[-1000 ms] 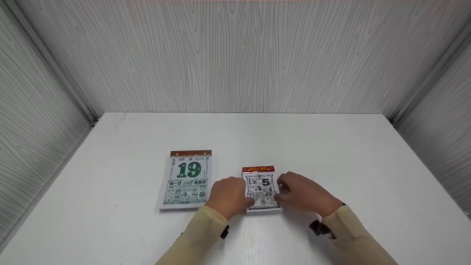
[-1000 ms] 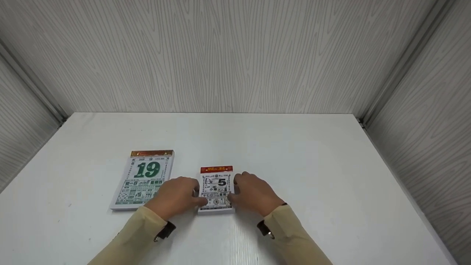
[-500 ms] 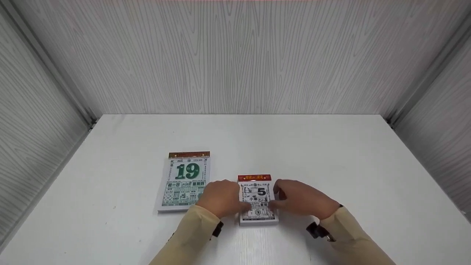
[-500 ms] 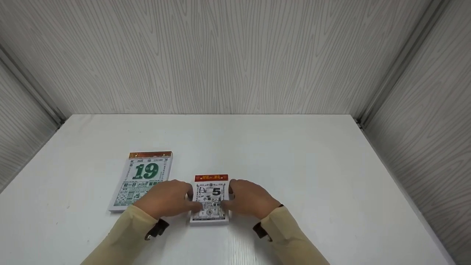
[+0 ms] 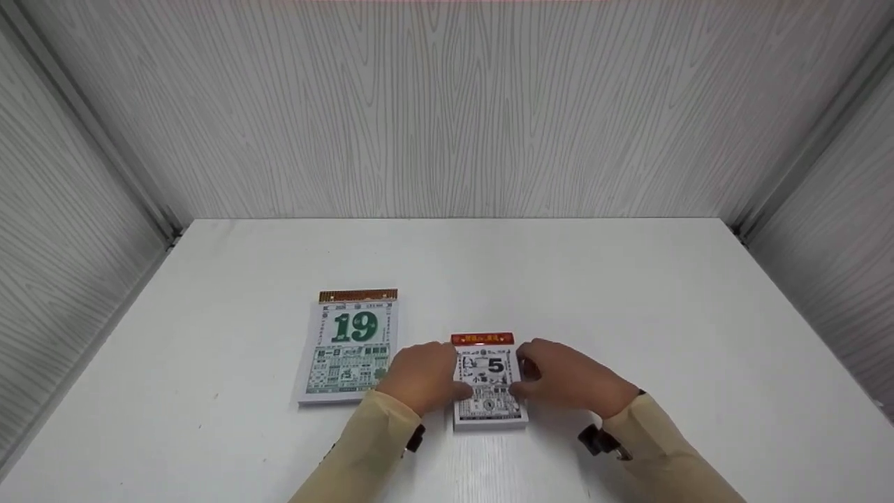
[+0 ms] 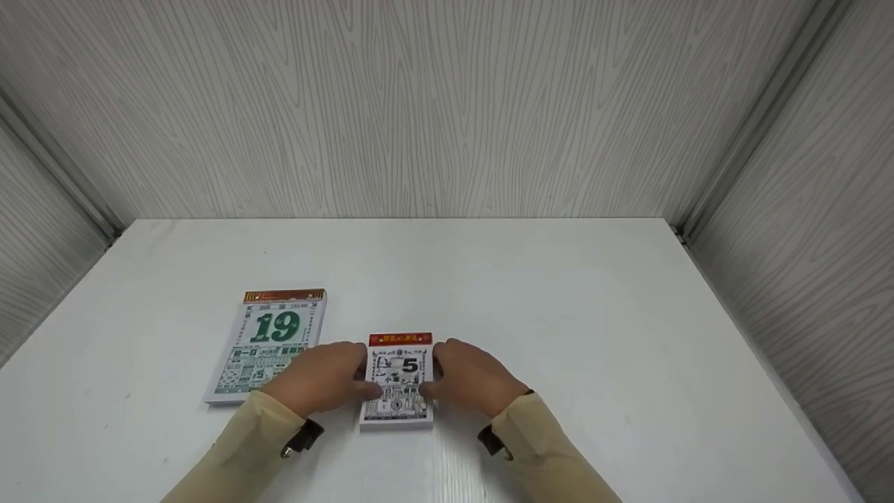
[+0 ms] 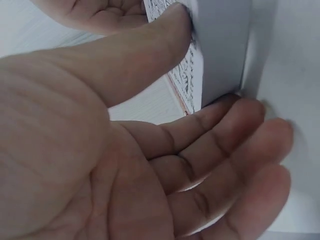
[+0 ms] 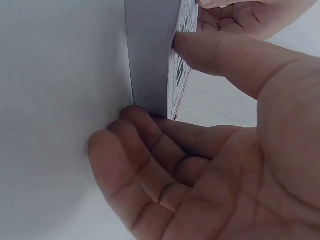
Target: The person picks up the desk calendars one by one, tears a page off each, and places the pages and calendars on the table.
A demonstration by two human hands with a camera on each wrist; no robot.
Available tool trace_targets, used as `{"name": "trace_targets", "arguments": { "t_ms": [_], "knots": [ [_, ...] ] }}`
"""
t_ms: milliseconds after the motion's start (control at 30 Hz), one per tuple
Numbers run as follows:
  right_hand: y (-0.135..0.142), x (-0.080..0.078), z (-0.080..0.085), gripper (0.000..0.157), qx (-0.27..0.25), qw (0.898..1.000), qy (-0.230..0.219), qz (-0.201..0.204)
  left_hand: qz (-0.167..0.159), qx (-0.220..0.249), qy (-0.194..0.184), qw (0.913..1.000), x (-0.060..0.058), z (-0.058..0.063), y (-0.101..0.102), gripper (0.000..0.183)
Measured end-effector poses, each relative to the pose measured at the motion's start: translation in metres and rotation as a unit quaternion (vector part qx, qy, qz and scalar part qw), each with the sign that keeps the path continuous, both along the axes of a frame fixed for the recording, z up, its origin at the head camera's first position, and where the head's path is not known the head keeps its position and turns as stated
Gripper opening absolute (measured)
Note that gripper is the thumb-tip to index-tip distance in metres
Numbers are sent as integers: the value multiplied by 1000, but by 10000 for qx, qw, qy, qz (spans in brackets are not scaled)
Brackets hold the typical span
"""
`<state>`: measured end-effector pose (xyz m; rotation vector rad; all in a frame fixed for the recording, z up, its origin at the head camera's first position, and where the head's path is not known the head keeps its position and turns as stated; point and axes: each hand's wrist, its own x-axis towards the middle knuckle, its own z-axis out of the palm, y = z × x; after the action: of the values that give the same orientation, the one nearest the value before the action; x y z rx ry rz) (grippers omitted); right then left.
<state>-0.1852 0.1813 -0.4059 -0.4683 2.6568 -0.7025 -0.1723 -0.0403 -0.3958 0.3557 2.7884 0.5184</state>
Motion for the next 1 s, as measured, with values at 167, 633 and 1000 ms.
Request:
{"name": "trace_targets", "arguments": {
  "t_ms": [167,633,1000],
  "knots": [
    [-1,2,1,40,-176,9995,-150,-224,88,235,-45,9997,0,-1,-1,43],
    [0,2,3,43,-388,9989,-95,-230,224,377,-236,9988,3,-1,1,77],
    [3,-2,3,17,-923,9950,57,-368,140,21,387,9992,12,4,7,77]
  ]
}}
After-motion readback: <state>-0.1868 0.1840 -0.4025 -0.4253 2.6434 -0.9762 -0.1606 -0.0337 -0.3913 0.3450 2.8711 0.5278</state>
